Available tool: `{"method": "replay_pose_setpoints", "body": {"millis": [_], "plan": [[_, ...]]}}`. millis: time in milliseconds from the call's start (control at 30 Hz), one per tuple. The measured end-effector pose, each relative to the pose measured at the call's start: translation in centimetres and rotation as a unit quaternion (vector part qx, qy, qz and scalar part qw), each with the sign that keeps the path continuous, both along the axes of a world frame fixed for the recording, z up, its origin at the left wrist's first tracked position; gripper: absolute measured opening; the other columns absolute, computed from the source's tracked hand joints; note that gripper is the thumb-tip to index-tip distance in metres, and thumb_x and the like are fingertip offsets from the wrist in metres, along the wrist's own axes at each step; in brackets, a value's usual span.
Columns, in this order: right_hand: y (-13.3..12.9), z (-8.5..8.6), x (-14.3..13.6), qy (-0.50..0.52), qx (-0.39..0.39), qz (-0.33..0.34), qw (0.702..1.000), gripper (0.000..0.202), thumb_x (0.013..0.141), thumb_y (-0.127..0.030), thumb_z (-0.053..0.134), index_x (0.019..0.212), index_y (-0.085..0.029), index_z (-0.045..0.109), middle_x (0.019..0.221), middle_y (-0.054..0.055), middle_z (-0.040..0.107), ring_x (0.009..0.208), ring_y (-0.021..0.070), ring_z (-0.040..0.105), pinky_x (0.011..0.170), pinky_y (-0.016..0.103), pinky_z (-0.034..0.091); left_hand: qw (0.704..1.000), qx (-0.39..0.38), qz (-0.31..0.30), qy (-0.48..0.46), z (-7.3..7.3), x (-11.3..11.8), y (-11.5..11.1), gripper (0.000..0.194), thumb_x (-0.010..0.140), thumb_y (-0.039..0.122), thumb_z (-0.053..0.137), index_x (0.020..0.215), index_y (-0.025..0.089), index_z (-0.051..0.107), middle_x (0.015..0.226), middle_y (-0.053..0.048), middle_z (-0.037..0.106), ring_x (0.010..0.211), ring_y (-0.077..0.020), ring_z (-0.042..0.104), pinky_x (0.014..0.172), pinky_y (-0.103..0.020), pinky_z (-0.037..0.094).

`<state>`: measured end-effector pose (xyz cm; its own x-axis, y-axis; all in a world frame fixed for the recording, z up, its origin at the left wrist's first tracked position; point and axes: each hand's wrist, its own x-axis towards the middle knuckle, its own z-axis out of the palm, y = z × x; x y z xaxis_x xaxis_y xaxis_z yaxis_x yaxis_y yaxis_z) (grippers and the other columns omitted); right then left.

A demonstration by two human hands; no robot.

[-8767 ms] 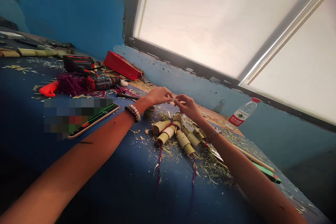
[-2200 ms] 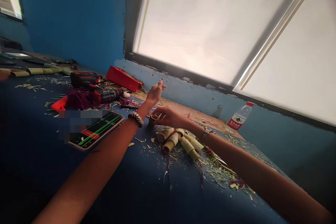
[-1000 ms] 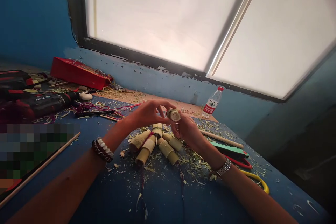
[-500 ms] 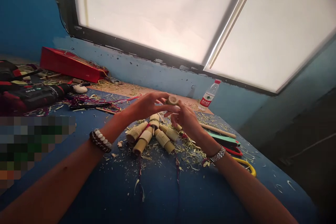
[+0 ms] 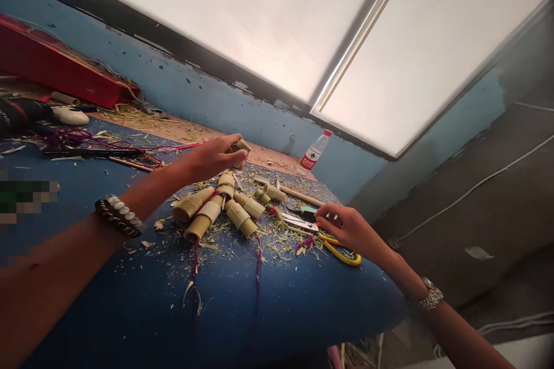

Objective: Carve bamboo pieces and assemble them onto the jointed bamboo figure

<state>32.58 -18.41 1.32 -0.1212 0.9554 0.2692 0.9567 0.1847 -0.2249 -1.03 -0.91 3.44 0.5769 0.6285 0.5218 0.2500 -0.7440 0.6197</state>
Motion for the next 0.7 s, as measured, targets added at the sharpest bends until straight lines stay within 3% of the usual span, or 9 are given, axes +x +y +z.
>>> {"method": "replay_pose_setpoints", "body": {"millis": [167,300,500,700], "plan": [[-1.0,-1.0,3.2,-0.089,0.069,-0.042,0.993,0.027,0.099,-0.044,0.049,0.100,-0.025,0.067,0.101,0.011,0.068,0.083,0.0269,0.064,0.075,0.042,0.051,1.000,0.000,0.009,0.006,-0.3,0.1,-0.2,0.022,0.084,0.040,0.051,0.075,0.020,0.054,0.068,-0.002,0.058,0.061,-0.0157,0.049,0.058,-0.028,0.033],[0.6,-1.5,3.2,-0.089,0.048,0.000,0.995,0.033,0.101,-0.043,0.047,0.122,-0.027,0.066,0.122,0.012,0.065,0.112,0.0316,0.060,0.097,0.049,0.049,0.999,-0.048,-0.011,-0.016,-0.3,0.3,-0.4,0.026,0.079,0.047,0.059,0.078,0.022,0.054,0.064,0.000,0.051,0.057,-0.0152,0.044,0.055,-0.029,0.030],[2.7,-2.1,3.8,-0.086,-0.025,0.010,0.996,0.034,0.099,-0.043,0.052,0.125,-0.025,0.065,0.123,0.012,0.065,0.113,0.0312,0.059,0.099,0.048,0.048,0.998,-0.051,0.013,-0.023,-0.7,0.3,0.2,0.032,0.077,0.050,0.065,0.073,0.024,0.048,0.060,0.002,0.048,0.055,-0.0143,0.041,0.054,-0.030,0.027],[3.5,-1.9,4.6,-0.072,-0.051,0.011,0.996,0.029,0.102,-0.039,0.044,0.118,-0.023,0.062,0.116,0.010,0.066,0.105,0.0268,0.064,0.095,0.044,0.050,0.999,-0.034,0.027,-0.010,-1.0,0.1,0.4,0.030,0.079,0.051,0.062,0.076,0.023,0.049,0.060,0.002,0.053,0.056,-0.0148,0.046,0.055,-0.029,0.031]]}}
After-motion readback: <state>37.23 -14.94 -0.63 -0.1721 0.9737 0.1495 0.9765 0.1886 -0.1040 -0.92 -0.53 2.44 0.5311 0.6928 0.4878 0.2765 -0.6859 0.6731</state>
